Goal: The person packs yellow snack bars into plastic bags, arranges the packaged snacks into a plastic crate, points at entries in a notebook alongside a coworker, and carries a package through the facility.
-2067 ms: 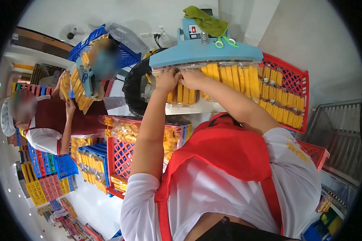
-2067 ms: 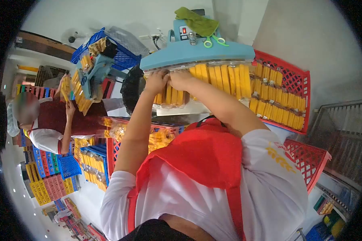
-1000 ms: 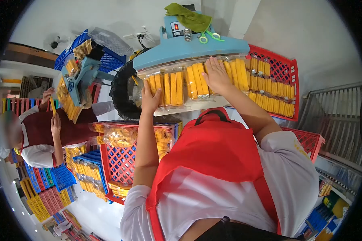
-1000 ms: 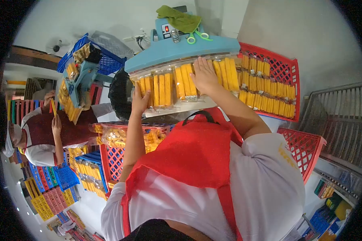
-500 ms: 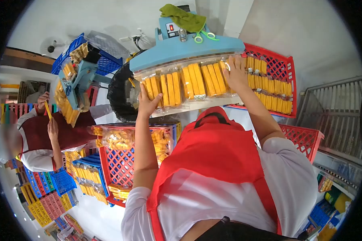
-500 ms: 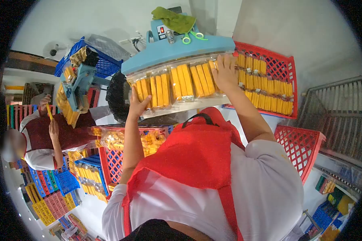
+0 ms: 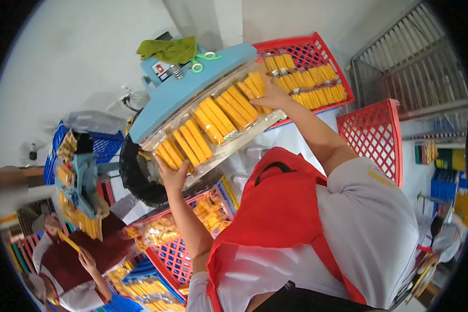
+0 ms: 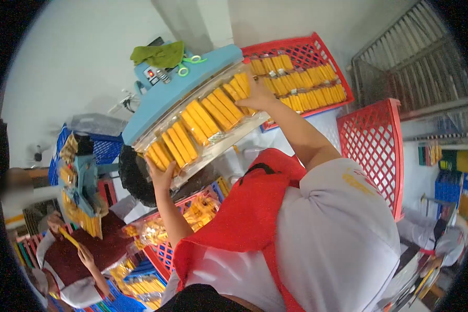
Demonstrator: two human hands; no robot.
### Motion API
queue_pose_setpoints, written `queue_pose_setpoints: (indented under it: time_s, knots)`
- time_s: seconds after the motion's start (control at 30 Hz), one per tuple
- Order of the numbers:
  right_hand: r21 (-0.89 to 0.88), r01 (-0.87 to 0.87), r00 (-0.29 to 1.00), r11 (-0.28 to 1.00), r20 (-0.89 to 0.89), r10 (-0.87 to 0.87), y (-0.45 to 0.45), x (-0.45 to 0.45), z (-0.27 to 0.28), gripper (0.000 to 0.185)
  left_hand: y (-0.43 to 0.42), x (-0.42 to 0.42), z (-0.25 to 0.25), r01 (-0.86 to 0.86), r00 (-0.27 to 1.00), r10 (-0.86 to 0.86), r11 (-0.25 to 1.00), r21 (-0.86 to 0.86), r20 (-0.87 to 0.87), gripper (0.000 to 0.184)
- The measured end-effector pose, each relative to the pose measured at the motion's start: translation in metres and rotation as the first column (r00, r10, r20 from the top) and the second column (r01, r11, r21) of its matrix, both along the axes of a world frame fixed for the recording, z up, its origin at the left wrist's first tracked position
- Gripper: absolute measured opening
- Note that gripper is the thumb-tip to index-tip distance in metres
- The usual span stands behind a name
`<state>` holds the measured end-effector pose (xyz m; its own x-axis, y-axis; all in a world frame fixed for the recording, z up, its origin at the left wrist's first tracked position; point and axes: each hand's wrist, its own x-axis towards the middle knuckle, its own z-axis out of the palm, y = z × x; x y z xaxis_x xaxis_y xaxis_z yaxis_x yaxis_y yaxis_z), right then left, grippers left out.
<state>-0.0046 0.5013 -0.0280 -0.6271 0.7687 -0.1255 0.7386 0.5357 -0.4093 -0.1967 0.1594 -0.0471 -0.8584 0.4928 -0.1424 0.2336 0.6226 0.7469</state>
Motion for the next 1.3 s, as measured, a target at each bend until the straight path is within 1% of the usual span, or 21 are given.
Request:
queue_pose_setpoints:
  time_s: [0.07,0.13,0.2,0.23,0.27,0.33,0.37,0.43,0.47,0.53,0.57,0.6,0.67,0.77,0.87,0.9,0.93,1.0,1.1,1.2,1.3]
  knots:
    - [-0.348,-0.125,0.973,0.929,-0.224,0.047,0.01,0.006,-0.01,0.106,-0.007,-0.004,-0.008,-0.013,1.0,0.013,1.0,0.023,-0.014,0.103]
    - [-0.403,-0.065,0.991,0.913,-0.134,0.011,0.013,0.008,-0.007,0.106,-0.011,0.001,-0.006,0.027,0.998,-0.033,0.991,0.133,0.047,0.094]
    - [-0.319,-0.198,0.958,0.927,-0.263,0.114,0.02,0.012,-0.011,0.103,-0.017,0.007,-0.005,-0.064,0.987,-0.008,0.899,0.434,0.162,0.083]
    - [-0.45,-0.202,0.933,0.87,-0.359,0.031,0.02,0.015,-0.007,0.093,-0.015,0.019,0.019,-0.176,0.944,0.044,0.905,0.387,0.327,0.075]
    - [-0.453,-0.201,0.931,0.869,-0.363,0.026,0.02,0.02,-0.002,0.093,-0.019,0.024,0.024,-0.171,0.946,0.041,0.907,0.384,0.323,0.075]
    - [-0.717,-0.136,0.929,0.683,-0.332,-0.163,0.01,0.029,0.033,0.08,-0.029,0.037,0.033,-0.285,0.928,0.119,0.838,0.466,0.353,0.078]
    - [-0.722,-0.137,0.927,0.678,-0.335,-0.169,0.01,0.034,0.037,0.08,-0.026,0.053,0.057,-0.351,0.881,0.108,0.803,0.482,0.461,0.079]
    - [-0.946,-0.166,0.914,0.279,-0.254,-0.315,0.016,0.048,0.039,0.087,-0.038,0.067,0.052,-0.287,0.915,0.011,0.72,0.632,0.403,0.083]
    - [-0.947,-0.17,0.911,0.272,-0.257,-0.322,0.024,0.055,0.024,0.087,-0.045,0.079,0.047,-0.279,0.918,0.01,0.727,0.627,0.397,0.083]
    - [-0.936,-0.287,0.894,0.202,-0.337,-0.295,0.04,0.07,-0.002,0.078,-0.028,0.109,0.06,-0.758,0.555,-0.294,0.206,0.619,0.778,0.082]
    - [-0.957,-0.233,0.924,0.174,-0.273,-0.268,0.049,0.086,-0.001,0.071,-0.01,0.131,0.076,-0.544,0.618,-0.43,0.37,0.753,0.658,0.084]
    - [-0.957,-0.239,0.926,0.164,-0.275,-0.26,0.058,0.1,-0.016,0.071,0.009,0.144,0.084,-0.52,0.465,-0.59,0.421,0.743,0.66,0.084]
    - [-0.921,-0.386,0.902,-0.051,-0.365,-0.233,0.085,0.134,-0.054,0.065,0.06,0.193,0.088,-0.566,0.473,-0.576,0.381,0.731,0.667,0.08]
    - [-0.903,-0.383,0.908,-0.196,-0.329,-0.258,0.115,0.185,-0.036,0.062,0.14,0.266,0.075,-0.666,0.415,-0.56,0.349,0.659,0.717,0.074]
    - [-0.87,-0.432,0.862,-0.238,-0.319,-0.394,0.141,0.219,-0.062,0.061,0.215,0.307,0.044,-0.737,0.238,-0.624,0.383,0.557,0.744,0.068]
    - [-0.865,-0.429,0.85,-0.261,-0.289,-0.441,0.148,0.228,-0.072,0.061,0.238,0.312,0.022,-0.777,0.078,-0.713,0.394,0.49,0.697,0.063]
    - [-0.864,-0.428,0.85,-0.265,-0.285,-0.442,0.157,0.237,-0.075,0.061,0.253,0.313,0.011,-0.732,0.01,-0.537,0.571,0.371,0.844,0.066]
    - [-0.869,-0.44,0.81,-0.227,-0.274,-0.519,0.177,0.253,-0.081,0.06,0.294,0.321,-0.007,-0.616,-0.01,-0.61,0.628,0.475,0.793,0.067]
    - [-0.942,-0.32,0.752,-0.101,-0.187,-0.632,0.199,0.281,-0.1,0.05,0.338,0.317,-0.041,-0.442,-0.145,-0.484,0.812,0.381,0.863,0.062]
    - [-0.987,-0.144,0.663,-0.069,-0.044,-0.748,0.219,0.316,-0.134,0.047,0.376,0.308,-0.11,-0.4,-0.225,-0.458,0.848,0.347,0.86,0.059]
    - [-0.991,-0.044,0.512,-0.127,0.086,-0.855,0.242,0.336,-0.168,0.044,0.414,0.299,-0.159,-0.354,-0.103,-0.393,0.873,0.335,0.914,0.057]
